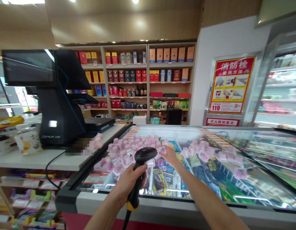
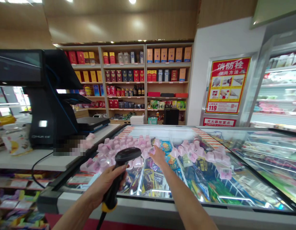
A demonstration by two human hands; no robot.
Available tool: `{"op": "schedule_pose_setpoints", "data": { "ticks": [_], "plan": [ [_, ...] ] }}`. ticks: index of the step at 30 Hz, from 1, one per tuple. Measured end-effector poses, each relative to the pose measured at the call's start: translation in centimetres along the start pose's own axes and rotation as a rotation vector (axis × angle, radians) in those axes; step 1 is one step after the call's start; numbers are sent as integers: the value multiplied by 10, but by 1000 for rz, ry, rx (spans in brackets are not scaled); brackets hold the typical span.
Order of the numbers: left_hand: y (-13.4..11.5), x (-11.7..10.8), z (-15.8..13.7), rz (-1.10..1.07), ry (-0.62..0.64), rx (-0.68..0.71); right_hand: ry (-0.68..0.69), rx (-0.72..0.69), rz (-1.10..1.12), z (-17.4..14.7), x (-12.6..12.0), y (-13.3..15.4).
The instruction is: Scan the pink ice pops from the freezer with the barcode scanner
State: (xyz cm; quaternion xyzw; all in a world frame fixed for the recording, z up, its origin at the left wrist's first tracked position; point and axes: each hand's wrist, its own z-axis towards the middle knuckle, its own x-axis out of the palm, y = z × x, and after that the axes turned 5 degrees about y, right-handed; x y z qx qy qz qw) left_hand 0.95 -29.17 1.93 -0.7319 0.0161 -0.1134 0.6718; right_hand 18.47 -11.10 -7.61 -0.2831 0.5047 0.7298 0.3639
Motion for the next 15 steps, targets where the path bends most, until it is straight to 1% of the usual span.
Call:
{"op": "schedule_pose_setpoints", "data": {
  "ticks": [2,6,8,11,15],
  "plan": [
    [-1,2,-1,12,4,4,-55,-34,27,-3,-4,-4],
    [-3,10,-4,51,54,15,-263,-64,-2,-11,-20,-16],
    [-4,15,-6,56,74,18,-338,-59,-35,-14,-30,-22],
    [-7,25,-11,56,101,32,-395,-59,-66,-20,-40,-29],
    [-9,37,-16,61,129,36,-429,-80,-90,-26,-46,-32]
  ]
}}
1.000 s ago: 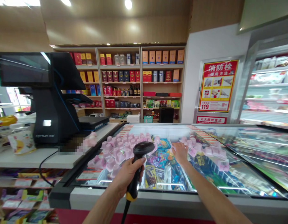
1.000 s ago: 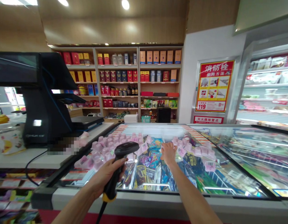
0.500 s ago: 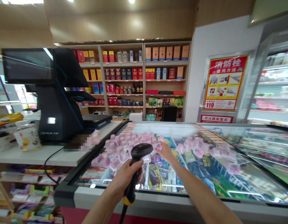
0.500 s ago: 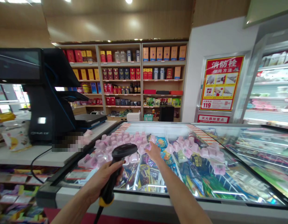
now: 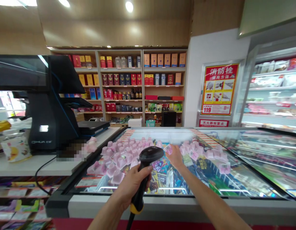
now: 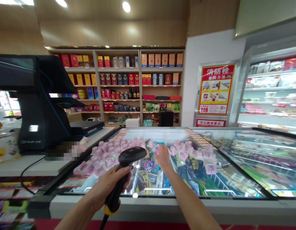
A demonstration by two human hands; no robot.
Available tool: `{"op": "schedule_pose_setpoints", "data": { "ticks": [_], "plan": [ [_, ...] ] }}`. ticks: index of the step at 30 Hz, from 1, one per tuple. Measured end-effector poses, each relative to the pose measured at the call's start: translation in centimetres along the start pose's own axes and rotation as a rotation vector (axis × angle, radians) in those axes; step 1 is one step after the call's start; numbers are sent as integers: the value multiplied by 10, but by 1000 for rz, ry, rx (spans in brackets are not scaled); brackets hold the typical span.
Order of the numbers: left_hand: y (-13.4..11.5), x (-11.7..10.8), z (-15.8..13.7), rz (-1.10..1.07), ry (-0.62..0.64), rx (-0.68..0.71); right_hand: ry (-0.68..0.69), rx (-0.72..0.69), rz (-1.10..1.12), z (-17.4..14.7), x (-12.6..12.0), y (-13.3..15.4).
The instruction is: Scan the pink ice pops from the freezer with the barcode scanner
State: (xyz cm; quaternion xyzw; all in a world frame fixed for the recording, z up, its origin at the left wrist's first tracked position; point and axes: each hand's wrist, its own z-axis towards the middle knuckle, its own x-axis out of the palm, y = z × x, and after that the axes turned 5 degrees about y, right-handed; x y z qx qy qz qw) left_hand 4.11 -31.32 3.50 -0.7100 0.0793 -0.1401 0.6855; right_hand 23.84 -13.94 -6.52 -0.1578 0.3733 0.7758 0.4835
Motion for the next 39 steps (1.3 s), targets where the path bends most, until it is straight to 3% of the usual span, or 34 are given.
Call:
{"op": "schedule_pose_setpoints", "data": {
  "ticks": [7,14,23,27,30,33,36,39],
  "plan": [
    [-2,6,0,-6,-20,-4,19,-25,-204,-6,-9,3],
    [1,-7,6,9,-56,-7,80,-101,-422,-9,-4,-16],
    [14,-32,17,-70,-99,-44,82,29,-505,6,-5,-48],
    [19,-41,22,-78,-103,-42,26,-35,-421,18,9,-33],
    [20,-45,23,-69,-99,-54,105,-140,-277,34,37,-10],
    [20,-49,22,-57,-124,-63,216,-151,-179,50,67,7],
    [21,-53,23,-50,-143,-70,305,-123,-111,59,83,7],
    [21,-53,25,-57,-129,-75,314,-81,60,59,80,-4]
  ]
}}
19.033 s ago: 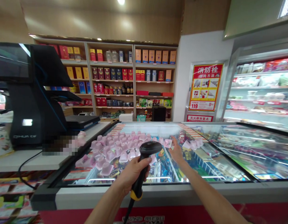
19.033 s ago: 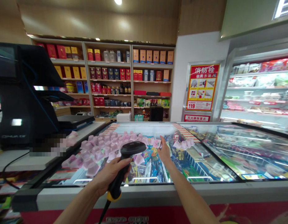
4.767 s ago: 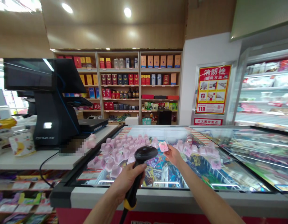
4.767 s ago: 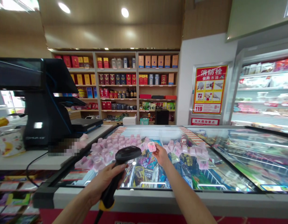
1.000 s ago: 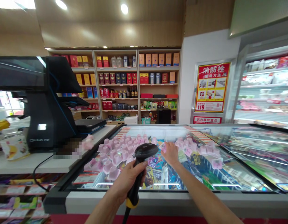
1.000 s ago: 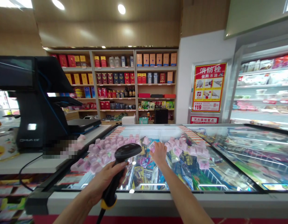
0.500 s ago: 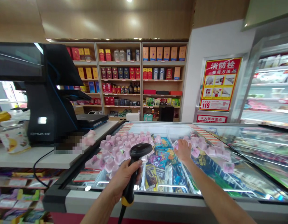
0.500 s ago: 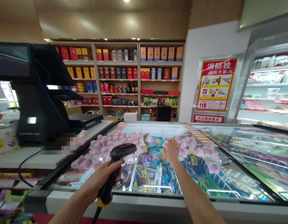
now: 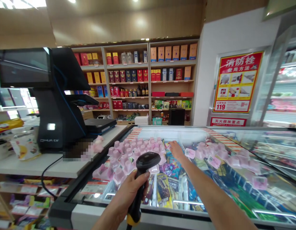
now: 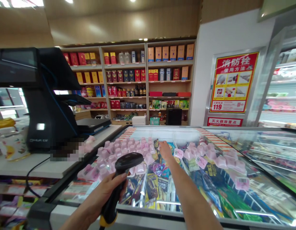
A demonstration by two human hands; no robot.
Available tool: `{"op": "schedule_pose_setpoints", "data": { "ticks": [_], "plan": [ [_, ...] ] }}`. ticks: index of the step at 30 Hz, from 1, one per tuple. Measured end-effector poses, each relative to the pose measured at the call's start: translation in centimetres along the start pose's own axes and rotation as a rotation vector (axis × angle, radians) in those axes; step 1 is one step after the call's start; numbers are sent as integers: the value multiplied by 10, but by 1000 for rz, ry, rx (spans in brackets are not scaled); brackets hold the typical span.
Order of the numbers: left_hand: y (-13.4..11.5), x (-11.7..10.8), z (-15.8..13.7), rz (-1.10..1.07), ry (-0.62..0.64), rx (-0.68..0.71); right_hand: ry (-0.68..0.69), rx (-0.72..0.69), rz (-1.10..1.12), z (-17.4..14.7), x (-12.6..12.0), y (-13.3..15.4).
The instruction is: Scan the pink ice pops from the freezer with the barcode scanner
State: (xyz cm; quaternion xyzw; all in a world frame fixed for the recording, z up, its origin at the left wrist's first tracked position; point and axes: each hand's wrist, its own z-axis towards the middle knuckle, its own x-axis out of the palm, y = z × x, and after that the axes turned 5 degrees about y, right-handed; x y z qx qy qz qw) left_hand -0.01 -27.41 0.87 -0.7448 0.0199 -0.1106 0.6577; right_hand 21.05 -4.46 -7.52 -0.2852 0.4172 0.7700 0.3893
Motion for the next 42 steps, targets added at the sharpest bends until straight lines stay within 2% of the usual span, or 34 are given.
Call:
{"op": "schedule_pose_setpoints", "data": {
  "ticks": [2,4,6,8,11,16,18,20,22,25,27,30,33,35,39,42],
  "plan": [
    [0,2,0,4,28,5,-76,94,273,-7,-9,-5],
    [-1,7,-3,17,60,11,-140,242,680,-16,-19,-5],
    [-3,11,-8,21,77,11,-142,344,1099,-27,-29,-1],
    [-6,16,-14,12,81,24,-103,356,1389,-38,-38,5],
    [-9,22,-23,6,80,41,-69,359,1581,-53,-49,15],
    [-15,33,-34,33,87,48,-82,407,1692,-70,-58,20],
    [-17,37,-37,56,100,53,-106,401,1633,-74,-59,17],
    [-17,39,-38,71,95,55,-146,386,1460,-78,-60,11],
    [-17,40,-38,75,77,57,-211,341,1146,-82,-61,6],
    [-15,38,-38,66,56,59,-310,183,539,-85,-62,3],
    [-14,37,-38,51,46,62,-302,81,194,-87,-61,5],
    [-14,36,-37,18,4,76,-212,20,-152,-89,-58,8],
    [-14,33,-34,15,-24,85,-178,43,-336,-90,-56,0],
    [-12,30,-30,22,-24,85,-199,106,-402,-91,-59,-13],
    [-5,21,-26,1,-43,82,-236,179,-468,-96,-71,-36],
    [-1,14,-26,0,-55,90,-301,156,-449,-97,-72,-29]
  ]
}}
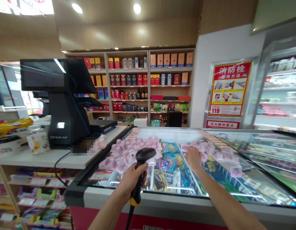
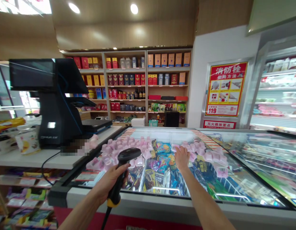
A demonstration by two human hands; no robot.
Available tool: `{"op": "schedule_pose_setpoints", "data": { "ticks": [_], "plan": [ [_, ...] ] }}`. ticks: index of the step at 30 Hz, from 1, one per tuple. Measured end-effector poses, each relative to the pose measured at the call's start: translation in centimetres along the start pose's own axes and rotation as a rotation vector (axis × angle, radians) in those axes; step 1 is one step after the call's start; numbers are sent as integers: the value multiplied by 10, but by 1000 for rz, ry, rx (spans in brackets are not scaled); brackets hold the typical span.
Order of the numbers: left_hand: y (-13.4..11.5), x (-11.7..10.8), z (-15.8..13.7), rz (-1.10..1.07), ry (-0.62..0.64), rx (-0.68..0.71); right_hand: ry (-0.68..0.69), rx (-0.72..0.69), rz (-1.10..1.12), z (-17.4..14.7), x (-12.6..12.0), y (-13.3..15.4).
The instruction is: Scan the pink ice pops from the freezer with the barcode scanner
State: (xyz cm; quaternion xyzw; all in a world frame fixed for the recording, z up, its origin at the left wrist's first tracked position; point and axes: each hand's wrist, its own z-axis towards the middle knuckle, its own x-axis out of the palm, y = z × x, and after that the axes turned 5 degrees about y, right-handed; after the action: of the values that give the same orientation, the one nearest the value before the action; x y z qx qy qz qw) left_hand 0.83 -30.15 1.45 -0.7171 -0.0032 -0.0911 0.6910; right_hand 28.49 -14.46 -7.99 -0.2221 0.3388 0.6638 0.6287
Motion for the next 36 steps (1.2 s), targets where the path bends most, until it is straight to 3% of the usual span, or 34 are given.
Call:
{"op": "schedule_pose_setpoints", "data": {
  "ticks": [3,8,12,15,17,22,25,30,36],
  "plan": [
    [1,-6,-2,1,-3,7,-1,-42,137,-1,1,34],
    [0,-13,-9,24,14,5,195,-237,443,0,17,108],
    [2,-17,-14,40,3,-2,298,-195,584,-2,28,130],
    [3,-16,-15,56,20,-3,300,-73,714,-2,28,122],
    [3,-14,-16,55,27,2,276,82,876,-1,24,111],
    [0,0,-17,40,70,6,363,651,1596,0,0,81],
    [-1,10,-18,17,115,3,361,866,1899,-1,-12,67],
    [-1,24,-17,34,157,-22,335,936,2065,-5,-18,53],
    [0,31,-16,27,199,-19,337,892,2035,-8,-14,48]
  ]
}}
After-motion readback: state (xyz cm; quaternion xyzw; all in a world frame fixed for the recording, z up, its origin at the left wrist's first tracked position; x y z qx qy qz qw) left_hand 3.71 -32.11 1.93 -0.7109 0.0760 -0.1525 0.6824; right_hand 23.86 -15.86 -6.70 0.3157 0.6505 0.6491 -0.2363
